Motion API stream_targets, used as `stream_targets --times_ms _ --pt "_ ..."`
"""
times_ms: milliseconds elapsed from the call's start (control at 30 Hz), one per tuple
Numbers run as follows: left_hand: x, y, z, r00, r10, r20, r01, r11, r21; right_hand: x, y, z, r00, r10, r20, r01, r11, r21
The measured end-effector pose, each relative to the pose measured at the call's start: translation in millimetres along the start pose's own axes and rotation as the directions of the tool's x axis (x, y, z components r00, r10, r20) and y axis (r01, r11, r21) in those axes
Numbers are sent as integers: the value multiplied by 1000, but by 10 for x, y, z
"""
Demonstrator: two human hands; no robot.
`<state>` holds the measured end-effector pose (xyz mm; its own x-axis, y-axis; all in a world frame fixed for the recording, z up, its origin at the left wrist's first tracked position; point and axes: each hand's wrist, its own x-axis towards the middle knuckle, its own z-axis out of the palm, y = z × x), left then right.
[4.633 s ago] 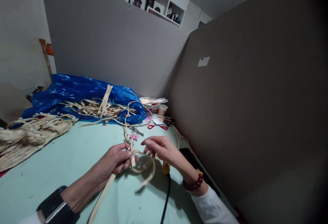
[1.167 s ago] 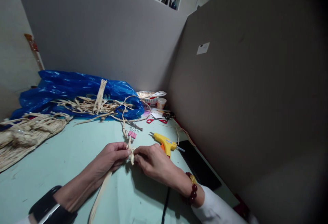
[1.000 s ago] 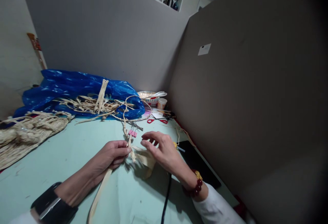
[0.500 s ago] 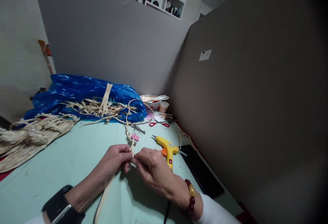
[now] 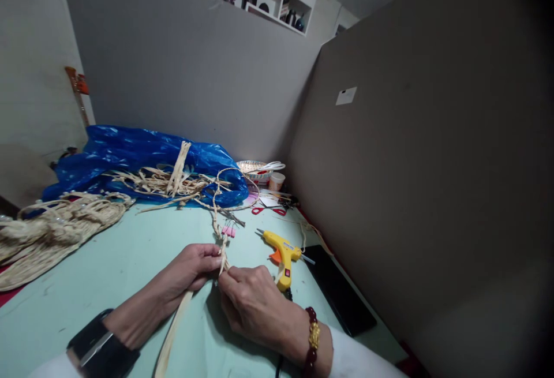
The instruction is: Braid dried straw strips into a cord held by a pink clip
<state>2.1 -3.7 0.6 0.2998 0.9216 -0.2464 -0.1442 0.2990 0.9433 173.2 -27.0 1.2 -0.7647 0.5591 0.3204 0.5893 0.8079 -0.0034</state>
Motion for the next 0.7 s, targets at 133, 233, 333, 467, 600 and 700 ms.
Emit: stream_targets --times_ms 133,233,333,467,600,700 --pt "-36 12 20 999 28 41 -29 999 25 8 -25 16 1000 10 1 -9 1000 -30" --pt "-19 -38 27 998 37 -43 -36 998 46 14 -26 -1 999 1 -37 0 1000 18" --pt "-12 -51 54 994 51 -98 -44 996 75 48 21 -52 979 132 -157 -95 970 223" --pt "-32 -8 110 992 61 -109 -50 994 100 137 136 -99 885 430 -180 -273 790 549" --pt "-18 -4 110 984 135 -115 -116 980 159 185 175 -79 939 338 59 -305 745 593" --pt "3 -26 75 966 233 -111 -190 935 300 177 150 -69 951 303 65 -284 766 577"
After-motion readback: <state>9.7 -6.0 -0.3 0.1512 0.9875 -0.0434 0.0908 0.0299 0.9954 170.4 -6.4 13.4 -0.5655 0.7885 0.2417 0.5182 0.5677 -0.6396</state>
